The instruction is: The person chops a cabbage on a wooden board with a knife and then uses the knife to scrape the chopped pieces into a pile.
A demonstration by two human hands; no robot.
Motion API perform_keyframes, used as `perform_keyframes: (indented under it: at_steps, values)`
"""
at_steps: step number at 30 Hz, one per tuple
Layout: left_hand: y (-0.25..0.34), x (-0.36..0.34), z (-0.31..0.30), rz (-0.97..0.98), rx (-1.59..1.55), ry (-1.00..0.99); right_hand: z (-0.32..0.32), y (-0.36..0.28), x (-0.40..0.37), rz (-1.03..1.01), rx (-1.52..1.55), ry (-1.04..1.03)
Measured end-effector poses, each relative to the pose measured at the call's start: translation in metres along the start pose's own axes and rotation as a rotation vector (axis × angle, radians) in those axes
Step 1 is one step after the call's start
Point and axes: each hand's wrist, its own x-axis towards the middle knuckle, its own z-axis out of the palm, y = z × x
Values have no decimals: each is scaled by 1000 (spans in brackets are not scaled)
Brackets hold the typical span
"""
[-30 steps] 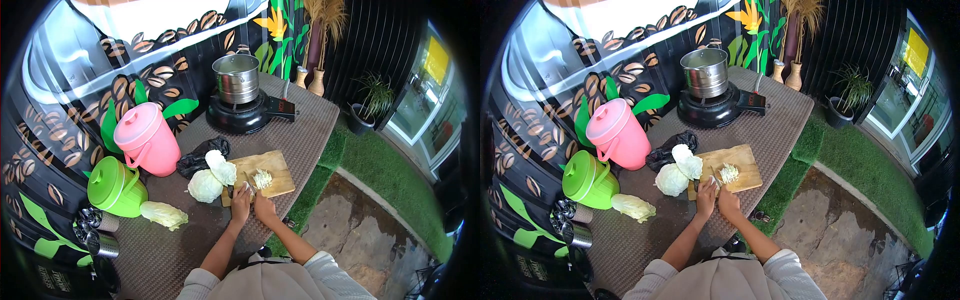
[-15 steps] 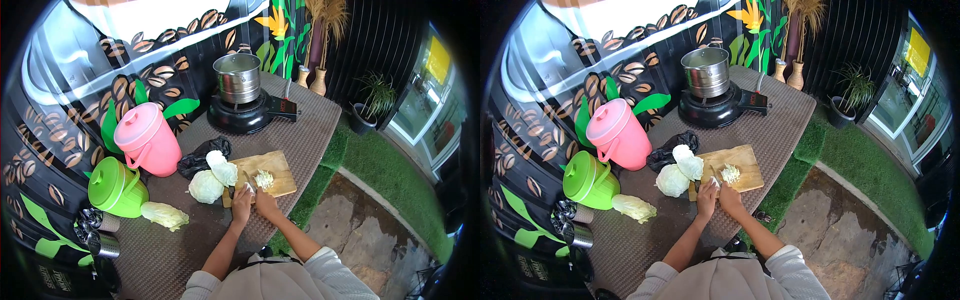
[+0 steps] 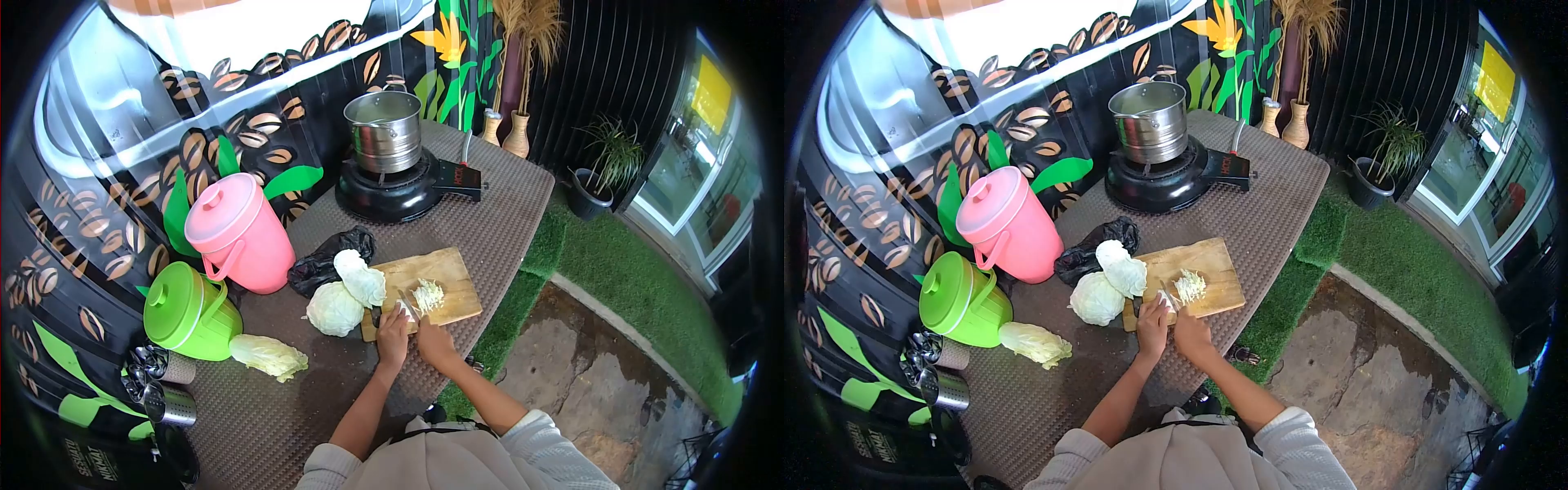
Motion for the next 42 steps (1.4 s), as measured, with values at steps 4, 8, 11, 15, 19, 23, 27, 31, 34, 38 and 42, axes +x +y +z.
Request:
perform_keyframes:
  at_steps: [4,8,11,15,19,23,27,31,34,38,42]
  values:
    - [-2,-1,-1,24,10,2,16,-4,-8,110,30,21]
    - [-3,-3,0,18,-19,4,0,-3,10,40,25,-8]
    - [1,-3,-3,-13,-8,-22,-1,6,2,30,15,-30]
    - [1,-4,-7,-13,-18,-15,-1,16,-14,31,31,16]
    - [6,-10,-9,-52,-66,-35,-12,15,-15,151,142,-9]
    - [5,-5,-16,-25,-11,-134,-5,23,-16,45,226,21]
    - [2,9,-28,126,50,-193,-1,27,-12,49,209,20]
    - [4,21,-32,92,74,-331,-14,25,-5,105,168,-4]
    - [6,21,-27,162,176,-283,-23,27,-7,108,152,5]
    - [5,13,-18,189,228,-159,-21,29,-12,89,185,76]
    - [12,5,-18,158,274,-111,-18,25,-23,59,238,158]
